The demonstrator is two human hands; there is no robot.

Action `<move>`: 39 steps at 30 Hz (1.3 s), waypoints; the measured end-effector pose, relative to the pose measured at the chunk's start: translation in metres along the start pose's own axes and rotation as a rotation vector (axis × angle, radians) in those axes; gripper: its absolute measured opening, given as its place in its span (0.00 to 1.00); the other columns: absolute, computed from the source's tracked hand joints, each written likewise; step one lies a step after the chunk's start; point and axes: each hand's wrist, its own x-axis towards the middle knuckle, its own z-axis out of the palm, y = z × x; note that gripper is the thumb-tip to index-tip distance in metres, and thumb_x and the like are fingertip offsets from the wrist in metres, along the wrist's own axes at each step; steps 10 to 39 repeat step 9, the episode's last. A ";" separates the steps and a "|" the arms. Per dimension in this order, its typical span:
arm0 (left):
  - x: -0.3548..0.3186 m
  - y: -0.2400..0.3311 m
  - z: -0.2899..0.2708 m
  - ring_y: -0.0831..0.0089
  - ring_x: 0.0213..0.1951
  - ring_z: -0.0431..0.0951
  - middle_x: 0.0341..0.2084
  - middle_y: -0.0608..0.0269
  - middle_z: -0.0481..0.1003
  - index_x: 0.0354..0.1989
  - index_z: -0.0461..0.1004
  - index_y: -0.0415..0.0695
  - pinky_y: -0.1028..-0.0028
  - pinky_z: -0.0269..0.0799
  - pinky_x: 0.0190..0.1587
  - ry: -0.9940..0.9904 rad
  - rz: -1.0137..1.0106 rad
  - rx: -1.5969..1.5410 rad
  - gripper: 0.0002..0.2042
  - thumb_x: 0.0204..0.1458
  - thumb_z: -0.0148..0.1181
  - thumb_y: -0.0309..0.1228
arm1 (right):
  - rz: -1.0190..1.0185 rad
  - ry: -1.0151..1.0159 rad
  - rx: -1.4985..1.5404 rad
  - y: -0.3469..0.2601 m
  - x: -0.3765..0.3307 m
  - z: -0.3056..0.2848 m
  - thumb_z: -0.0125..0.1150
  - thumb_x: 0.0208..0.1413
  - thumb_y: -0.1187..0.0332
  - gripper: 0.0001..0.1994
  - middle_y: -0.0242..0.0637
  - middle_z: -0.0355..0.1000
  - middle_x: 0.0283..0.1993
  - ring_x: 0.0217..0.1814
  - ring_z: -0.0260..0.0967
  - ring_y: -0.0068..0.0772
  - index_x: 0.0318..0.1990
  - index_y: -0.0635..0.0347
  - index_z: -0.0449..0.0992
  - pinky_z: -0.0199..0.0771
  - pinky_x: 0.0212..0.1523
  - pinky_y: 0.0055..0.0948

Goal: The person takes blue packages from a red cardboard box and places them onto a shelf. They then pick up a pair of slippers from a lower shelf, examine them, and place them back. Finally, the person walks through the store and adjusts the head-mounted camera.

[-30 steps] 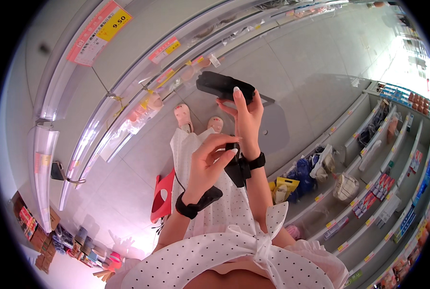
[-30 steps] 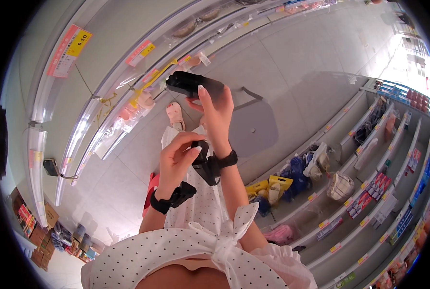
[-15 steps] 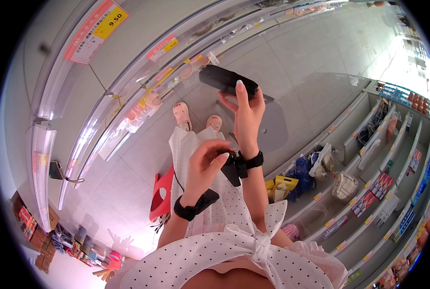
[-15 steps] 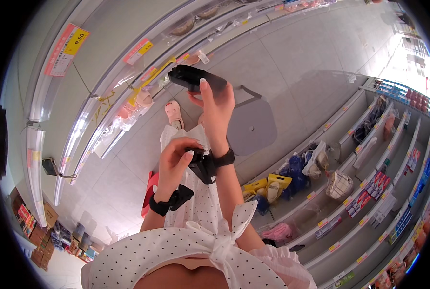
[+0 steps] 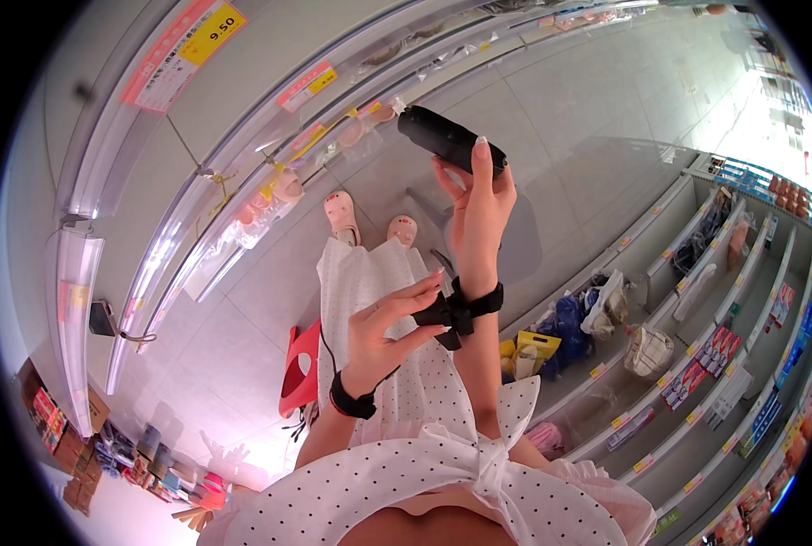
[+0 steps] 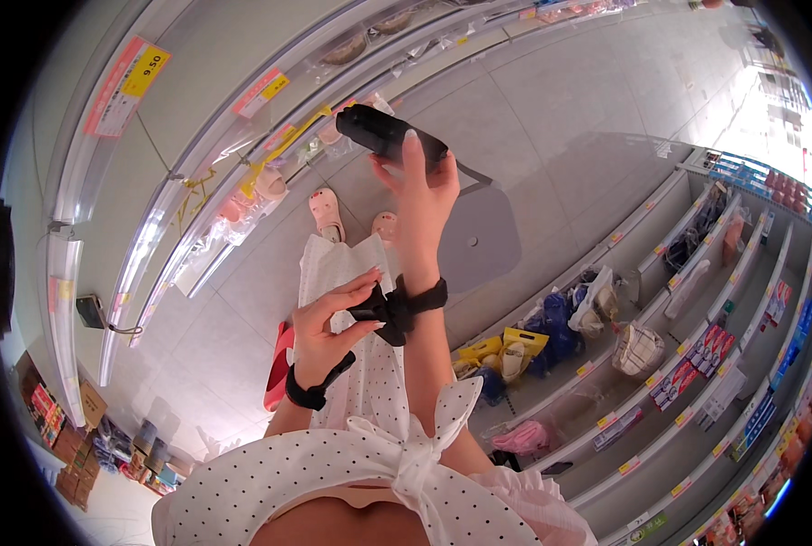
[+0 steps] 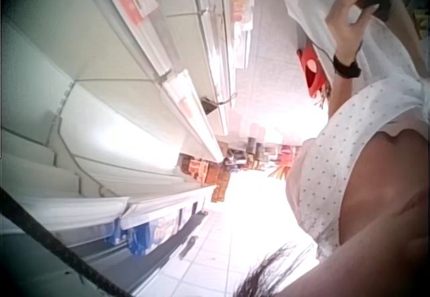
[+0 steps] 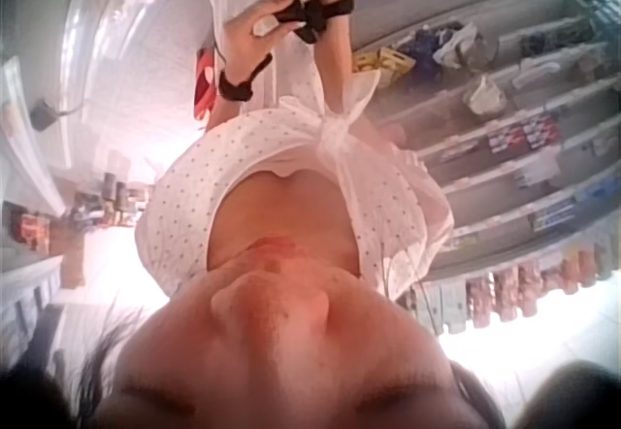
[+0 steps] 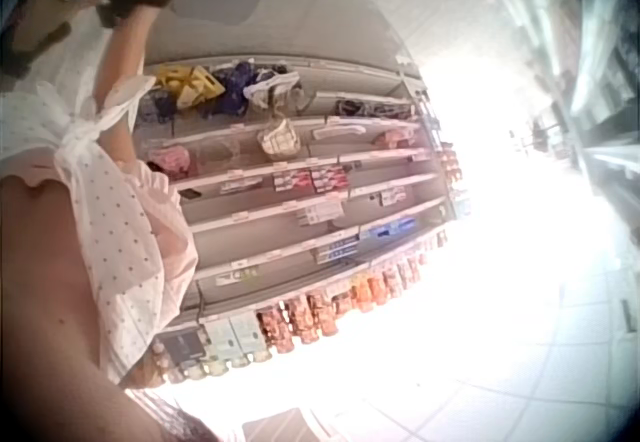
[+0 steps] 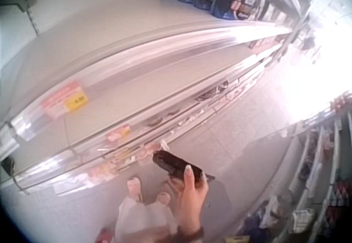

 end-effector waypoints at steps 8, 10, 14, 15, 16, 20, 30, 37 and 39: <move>0.022 0.049 -0.059 0.62 0.47 0.66 0.49 0.48 0.63 0.47 0.63 0.34 0.67 0.66 0.43 0.176 0.245 0.134 0.31 0.34 0.65 0.36 | -0.014 -0.432 0.056 -0.087 -0.036 0.017 0.71 0.30 0.67 0.28 0.41 0.69 0.35 0.34 0.69 0.28 0.40 0.71 0.65 0.74 0.37 0.26; 0.026 0.064 -0.061 0.62 0.46 0.66 0.50 0.47 0.61 0.51 0.59 0.33 0.66 0.66 0.42 0.407 0.276 0.104 0.38 0.30 0.67 0.37 | -0.294 -0.575 -0.085 -0.087 -0.034 0.016 0.72 0.28 0.68 0.29 0.42 0.69 0.37 0.35 0.69 0.29 0.40 0.70 0.66 0.72 0.40 0.29; 0.026 0.064 -0.061 0.62 0.46 0.66 0.50 0.47 0.61 0.51 0.59 0.33 0.66 0.66 0.42 0.407 0.276 0.104 0.38 0.30 0.67 0.37 | -0.294 -0.575 -0.085 -0.087 -0.034 0.016 0.72 0.28 0.68 0.29 0.42 0.69 0.37 0.35 0.69 0.29 0.40 0.70 0.66 0.72 0.40 0.29; 0.026 0.064 -0.061 0.62 0.46 0.66 0.50 0.47 0.61 0.51 0.59 0.33 0.66 0.66 0.42 0.407 0.276 0.104 0.38 0.30 0.67 0.37 | -0.294 -0.575 -0.085 -0.087 -0.034 0.016 0.72 0.28 0.68 0.29 0.42 0.69 0.37 0.35 0.69 0.29 0.40 0.70 0.66 0.72 0.40 0.29; 0.026 0.064 -0.061 0.62 0.46 0.66 0.50 0.47 0.61 0.51 0.59 0.33 0.66 0.66 0.42 0.407 0.276 0.104 0.38 0.30 0.67 0.37 | -0.294 -0.575 -0.085 -0.087 -0.034 0.016 0.72 0.28 0.68 0.29 0.42 0.69 0.37 0.35 0.69 0.29 0.40 0.70 0.66 0.72 0.40 0.29; 0.026 0.064 -0.061 0.62 0.46 0.66 0.50 0.47 0.61 0.51 0.59 0.33 0.66 0.66 0.42 0.407 0.276 0.104 0.38 0.30 0.67 0.37 | -0.294 -0.575 -0.085 -0.087 -0.034 0.016 0.72 0.28 0.68 0.29 0.42 0.69 0.37 0.35 0.69 0.29 0.40 0.70 0.66 0.72 0.40 0.29; 0.026 0.064 -0.061 0.62 0.46 0.66 0.50 0.47 0.61 0.51 0.59 0.33 0.66 0.66 0.42 0.407 0.276 0.104 0.38 0.30 0.67 0.37 | -0.294 -0.575 -0.085 -0.087 -0.034 0.016 0.72 0.28 0.68 0.29 0.42 0.69 0.37 0.35 0.69 0.29 0.40 0.70 0.66 0.72 0.40 0.29; 0.026 0.064 -0.061 0.62 0.46 0.66 0.50 0.47 0.61 0.51 0.59 0.33 0.66 0.66 0.42 0.407 0.276 0.104 0.38 0.30 0.67 0.37 | -0.294 -0.575 -0.085 -0.087 -0.034 0.016 0.72 0.28 0.68 0.29 0.42 0.69 0.37 0.35 0.69 0.29 0.40 0.70 0.66 0.72 0.40 0.29; 0.026 0.064 -0.061 0.62 0.46 0.66 0.50 0.47 0.61 0.51 0.59 0.33 0.66 0.66 0.42 0.407 0.276 0.104 0.38 0.30 0.67 0.37 | -0.294 -0.575 -0.085 -0.087 -0.034 0.016 0.72 0.28 0.68 0.29 0.42 0.69 0.37 0.35 0.69 0.29 0.40 0.70 0.66 0.72 0.40 0.29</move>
